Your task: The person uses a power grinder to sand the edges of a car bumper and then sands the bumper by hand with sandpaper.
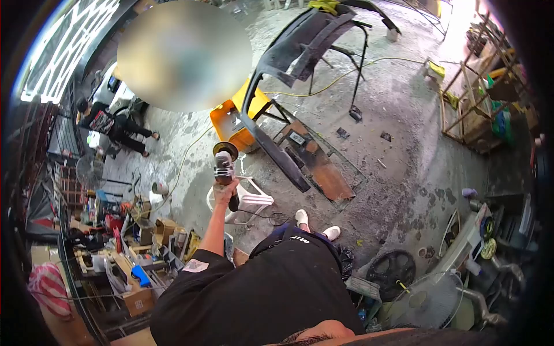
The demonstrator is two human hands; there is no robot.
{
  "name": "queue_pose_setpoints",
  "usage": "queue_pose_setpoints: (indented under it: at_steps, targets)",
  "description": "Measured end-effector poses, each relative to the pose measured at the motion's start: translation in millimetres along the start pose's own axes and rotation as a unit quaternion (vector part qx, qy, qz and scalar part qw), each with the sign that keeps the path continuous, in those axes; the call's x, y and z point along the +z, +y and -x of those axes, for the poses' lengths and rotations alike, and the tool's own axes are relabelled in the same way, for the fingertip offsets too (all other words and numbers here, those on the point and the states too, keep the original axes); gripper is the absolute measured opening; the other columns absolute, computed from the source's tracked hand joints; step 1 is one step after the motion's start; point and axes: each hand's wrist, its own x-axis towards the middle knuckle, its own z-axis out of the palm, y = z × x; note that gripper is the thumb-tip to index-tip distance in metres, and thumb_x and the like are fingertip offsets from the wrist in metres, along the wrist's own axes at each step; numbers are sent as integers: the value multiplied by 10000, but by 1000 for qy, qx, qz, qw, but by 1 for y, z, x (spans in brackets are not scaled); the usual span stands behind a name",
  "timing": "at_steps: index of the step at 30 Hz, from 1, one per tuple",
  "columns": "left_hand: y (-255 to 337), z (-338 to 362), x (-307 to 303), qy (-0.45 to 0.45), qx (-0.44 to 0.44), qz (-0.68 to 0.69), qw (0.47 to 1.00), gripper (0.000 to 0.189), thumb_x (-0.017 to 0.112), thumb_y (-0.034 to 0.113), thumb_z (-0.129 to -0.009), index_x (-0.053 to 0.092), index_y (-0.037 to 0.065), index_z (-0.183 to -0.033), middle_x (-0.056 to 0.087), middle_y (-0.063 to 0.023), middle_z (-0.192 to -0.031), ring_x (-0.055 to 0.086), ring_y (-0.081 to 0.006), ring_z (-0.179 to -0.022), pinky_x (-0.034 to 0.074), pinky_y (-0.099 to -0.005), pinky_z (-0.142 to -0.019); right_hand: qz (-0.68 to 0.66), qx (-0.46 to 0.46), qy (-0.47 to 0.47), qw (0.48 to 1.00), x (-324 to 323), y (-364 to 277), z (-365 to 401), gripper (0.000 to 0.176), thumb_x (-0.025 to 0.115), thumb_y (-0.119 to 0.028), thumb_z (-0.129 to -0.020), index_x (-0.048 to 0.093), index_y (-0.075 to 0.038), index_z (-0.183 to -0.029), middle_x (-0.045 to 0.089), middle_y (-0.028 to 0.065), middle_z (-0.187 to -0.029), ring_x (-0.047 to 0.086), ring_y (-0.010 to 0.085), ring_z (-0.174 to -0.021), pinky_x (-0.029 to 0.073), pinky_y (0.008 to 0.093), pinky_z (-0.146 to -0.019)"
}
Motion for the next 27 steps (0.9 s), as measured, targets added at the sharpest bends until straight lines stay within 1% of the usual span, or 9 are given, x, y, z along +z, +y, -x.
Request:
queue_pose_setpoints:
  at_steps: [10,13,14,15,17,18,20,21,27]
  targets:
    - [-7,6,-23,-24,-81,-4,996,231,899,166,-776,771,59,-936,745,-8,-853,706,-145,-766,548,-324,-709,-7,-92,87,992,23,-107,18,506,579,-321,-1068,611,33,-1428,597,251,-1470,541,382,-1389,430,440,-1159]
    - [-16,-13,-29,-45,-78,-12,996,224,895,169,-779,776,58,-933,753,-13,-862,706,-145,-761,548,-325,-710,-116,-216,3,969,98,-184,62,481,588,-289,-1069,615,38,-1421,594,258,-1470,539,385,-1390,431,442,-1161]
    - [-18,-18,-30,-48,-82,-7,996,224,895,169,-779,776,58,-933,753,-13,-862,706,-145,-761,548,-325,-710,-198,-355,82,910,169,-204,77,389,617,-156,-1044,633,41,-1379,628,252,-1396,578,400,-1327,449,447,-1149]
    - [-19,-25,-29,-50,-51,21,997,217,893,155,-786,768,53,-932,745,-9,-851,693,-136,-740,540,-321,-687,-260,-467,-40,844,184,-258,120,304,626,-92,-1016,699,29,-1285,666,228,-1316,616,376,-1268,470,431,-1124]
    - [-22,-39,-28,-53,10,76,996,204,887,128,-800,754,43,-928,729,0,-828,666,-117,-698,523,-311,-643,-340,-436,-281,784,179,-358,261,303,550,-158,-1091,682,22,-1296,673,201,-1351,602,332,-1308,442,442,-1147]
    - [-13,-44,-30,-75,-9,91,993,232,888,127,-802,750,45,-970,727,4,-866,672,-122,-744,535,-315,-692,-312,-534,-366,695,131,-422,324,323,590,-194,-1080,688,14,-1307,681,199,-1355,612,308,-1300,444,405,-1140]
    - [-6,-53,-28,-77,-18,119,990,237,889,122,-800,746,47,-974,721,2,-864,675,-126,-746,538,-317,-695,-234,-469,-561,641,90,-512,440,387,696,-248,-1008,715,-13,-1314,682,204,-1373,662,321,-1251,519,391,-1052]
    - [-7,-61,-27,-76,-21,142,987,244,890,118,-798,743,49,-978,716,0,-861,678,-129,-748,541,-318,-699,-241,-559,-583,538,86,-542,483,493,755,-322,-973,690,-16,-1355,667,211,-1400,656,353,-1261,515,417,-1063]
    - [-30,-92,-11,-81,-79,258,959,289,820,36,-818,672,31,-1067,690,-48,-853,705,-185,-741,579,-342,-682,-227,-600,-662,387,114,-624,705,1093,935,-544,-738,468,58,-1522,662,261,-1358,620,338,-1310,470,418,-1120]
